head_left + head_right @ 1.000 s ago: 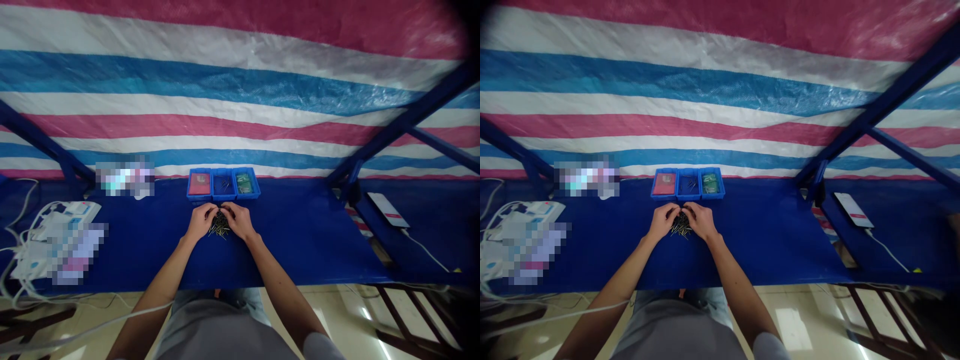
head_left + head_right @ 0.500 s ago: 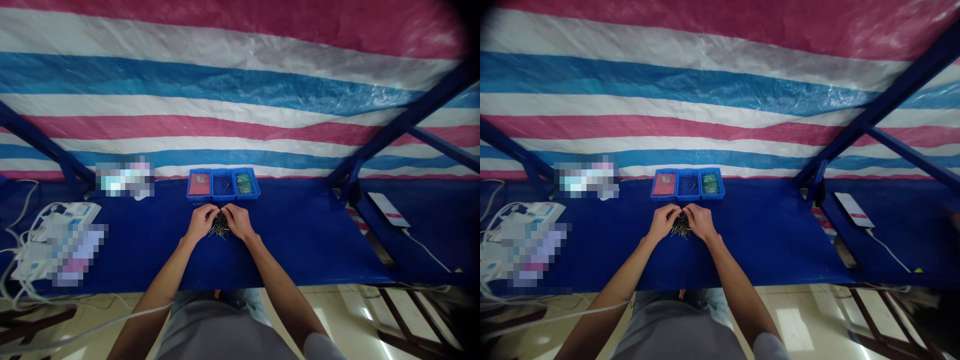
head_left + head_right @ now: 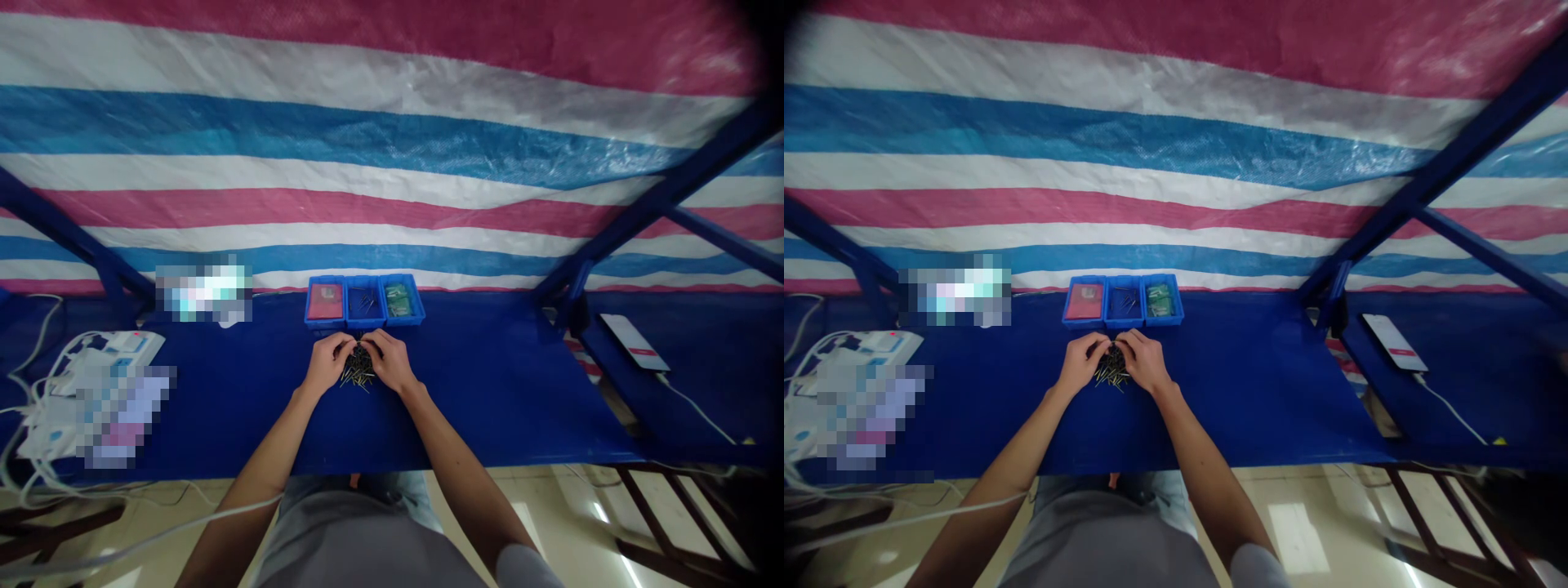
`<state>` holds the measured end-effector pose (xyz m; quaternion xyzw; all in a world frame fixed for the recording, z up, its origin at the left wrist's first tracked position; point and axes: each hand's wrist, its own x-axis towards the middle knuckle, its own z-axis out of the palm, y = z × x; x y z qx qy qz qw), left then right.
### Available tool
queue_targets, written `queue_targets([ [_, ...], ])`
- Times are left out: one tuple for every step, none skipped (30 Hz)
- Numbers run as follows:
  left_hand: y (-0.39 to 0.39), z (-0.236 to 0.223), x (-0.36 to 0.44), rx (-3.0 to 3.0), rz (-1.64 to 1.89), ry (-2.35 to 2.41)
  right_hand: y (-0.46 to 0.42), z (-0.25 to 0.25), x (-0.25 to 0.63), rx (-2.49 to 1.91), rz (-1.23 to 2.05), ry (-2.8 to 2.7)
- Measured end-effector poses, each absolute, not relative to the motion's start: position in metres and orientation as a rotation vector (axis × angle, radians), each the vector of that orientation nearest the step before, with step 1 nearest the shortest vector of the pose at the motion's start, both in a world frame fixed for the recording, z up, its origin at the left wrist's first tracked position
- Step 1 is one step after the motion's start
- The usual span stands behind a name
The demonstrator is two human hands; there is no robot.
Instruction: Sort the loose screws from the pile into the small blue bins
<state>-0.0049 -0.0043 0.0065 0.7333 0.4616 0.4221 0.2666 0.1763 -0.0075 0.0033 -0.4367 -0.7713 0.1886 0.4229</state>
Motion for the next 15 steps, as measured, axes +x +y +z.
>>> queue_targets([
  [-0.0044,0.0064,-0.0048,1.979,1.14,1.246,-0.0075,0.003,0.1763,-1.096,0.465,-1.94],
  [-0.0044,0.0062,-0.0047,1.979,1.142,1.247,-0.0075,0.0025,0.1762,-1.099,0.457,-1.951],
  [-0.0045,0.0059,-0.0046,1.98,1.146,1.248,-0.0074,0.0018,0.176,-1.104,0.451,-1.959],
  [-0.0045,0.0057,-0.0046,1.984,1.146,1.247,-0.0074,0.001,0.1756,-1.114,0.446,-1.965],
  [-0.0044,0.0056,-0.0046,1.989,1.145,1.244,-0.0073,-0.0001,0.1753,-1.129,0.441,-1.968],
  [-0.0044,0.0056,-0.0046,1.994,1.142,1.243,-0.0071,-0.0011,0.1749,-1.149,0.438,-1.97],
  [-0.0044,0.0057,-0.0046,1.997,1.139,1.243,-0.007,-0.0021,0.1746,-1.17,0.434,-1.968],
  [-0.0043,0.0058,-0.0046,1.997,1.138,1.244,-0.007,-0.0028,0.1744,-1.186,0.432,-1.965],
  [-0.0043,0.0061,-0.0046,1.995,1.136,1.246,-0.007,-0.0033,0.1744,-1.196,0.433,-1.959],
  [-0.0042,0.0064,-0.0046,1.99,1.136,1.248,-0.0072,-0.0033,0.1746,-1.194,0.439,-1.951],
  [-0.0041,0.0066,-0.0046,1.984,1.139,1.25,-0.0075,-0.003,0.1748,-1.185,0.45,-1.94],
  [-0.004,0.0067,-0.0046,1.976,1.143,1.253,-0.0079,-0.0023,0.1752,-1.171,0.465,-1.929],
  [-0.0039,0.0067,-0.0047,1.968,1.149,1.256,-0.0083,-0.0015,0.1756,-1.156,0.479,-1.919],
  [-0.0037,0.0065,-0.0048,1.961,1.154,1.261,-0.0087,-0.0006,0.1759,-1.142,0.493,-1.916],
  [-0.0036,0.0063,-0.005,1.955,1.159,1.267,-0.009,0.0003,0.176,-1.129,0.502,-1.917],
])
